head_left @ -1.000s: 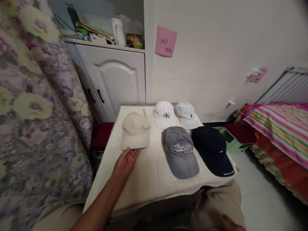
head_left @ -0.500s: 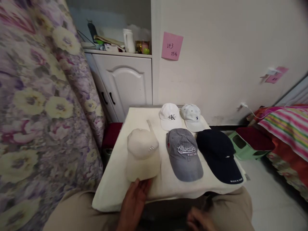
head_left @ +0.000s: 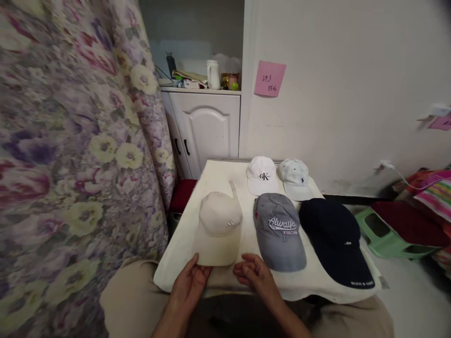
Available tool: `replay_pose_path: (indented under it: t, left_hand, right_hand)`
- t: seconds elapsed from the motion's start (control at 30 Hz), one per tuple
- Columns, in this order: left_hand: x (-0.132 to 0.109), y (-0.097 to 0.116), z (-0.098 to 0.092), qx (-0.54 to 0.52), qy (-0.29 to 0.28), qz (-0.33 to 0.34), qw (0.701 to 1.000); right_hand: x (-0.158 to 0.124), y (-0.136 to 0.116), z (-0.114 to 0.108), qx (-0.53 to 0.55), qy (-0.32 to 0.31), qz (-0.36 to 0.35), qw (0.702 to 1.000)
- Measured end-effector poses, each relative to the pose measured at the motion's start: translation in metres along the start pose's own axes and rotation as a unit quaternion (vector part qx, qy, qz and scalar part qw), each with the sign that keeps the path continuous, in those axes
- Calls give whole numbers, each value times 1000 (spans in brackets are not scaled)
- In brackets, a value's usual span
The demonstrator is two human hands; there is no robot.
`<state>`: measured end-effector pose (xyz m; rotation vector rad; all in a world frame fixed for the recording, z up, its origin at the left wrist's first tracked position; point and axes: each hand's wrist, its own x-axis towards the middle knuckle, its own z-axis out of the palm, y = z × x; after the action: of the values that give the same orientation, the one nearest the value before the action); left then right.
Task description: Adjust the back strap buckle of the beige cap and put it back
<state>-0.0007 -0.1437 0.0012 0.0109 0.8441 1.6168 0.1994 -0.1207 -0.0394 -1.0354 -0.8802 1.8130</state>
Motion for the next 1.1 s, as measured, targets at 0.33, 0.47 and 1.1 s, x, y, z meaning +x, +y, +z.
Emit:
replay_pose_path:
  t: [0.33,0.47,1.1]
  left_hand:
    - [-36,-23,-11,9,41,-51,998]
    - [-56,-37,-30,14,62,-74,995]
    - [-33,26,2,126,-43,-64,989]
  right_hand:
    - [13,-27,14,147,-127,3,981]
    - [28,-37,19,203,-150,58,966]
    - [19,-18,11,247,-170,121,946]
